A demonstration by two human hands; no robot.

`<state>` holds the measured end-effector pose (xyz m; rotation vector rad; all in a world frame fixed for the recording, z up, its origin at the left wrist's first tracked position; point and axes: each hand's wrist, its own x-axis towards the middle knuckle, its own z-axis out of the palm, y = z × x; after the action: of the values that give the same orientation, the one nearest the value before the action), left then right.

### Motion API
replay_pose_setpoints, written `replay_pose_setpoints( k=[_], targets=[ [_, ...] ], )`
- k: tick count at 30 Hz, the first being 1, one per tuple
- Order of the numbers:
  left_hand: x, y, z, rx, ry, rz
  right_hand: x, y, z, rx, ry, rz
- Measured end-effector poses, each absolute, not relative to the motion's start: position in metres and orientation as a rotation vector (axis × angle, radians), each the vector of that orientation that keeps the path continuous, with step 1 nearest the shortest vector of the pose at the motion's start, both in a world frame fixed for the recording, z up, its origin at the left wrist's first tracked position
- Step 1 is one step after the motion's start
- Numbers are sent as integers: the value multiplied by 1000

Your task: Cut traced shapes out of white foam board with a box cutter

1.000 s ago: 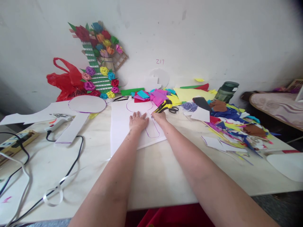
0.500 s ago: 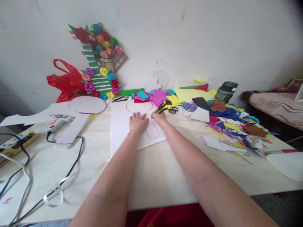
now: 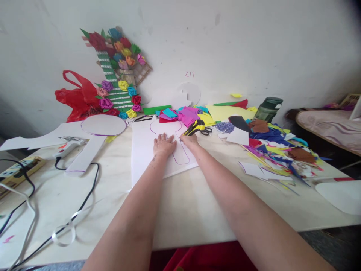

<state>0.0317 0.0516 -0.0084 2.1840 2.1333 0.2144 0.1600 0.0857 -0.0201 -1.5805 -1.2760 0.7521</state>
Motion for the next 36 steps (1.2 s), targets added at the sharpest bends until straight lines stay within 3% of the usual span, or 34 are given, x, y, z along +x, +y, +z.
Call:
replay_pose_setpoints(
  k=[36],
  targets=[
    [31, 52, -8, 2196, 2134, 202, 163, 79, -22, -1582, -1301, 753]
  ],
)
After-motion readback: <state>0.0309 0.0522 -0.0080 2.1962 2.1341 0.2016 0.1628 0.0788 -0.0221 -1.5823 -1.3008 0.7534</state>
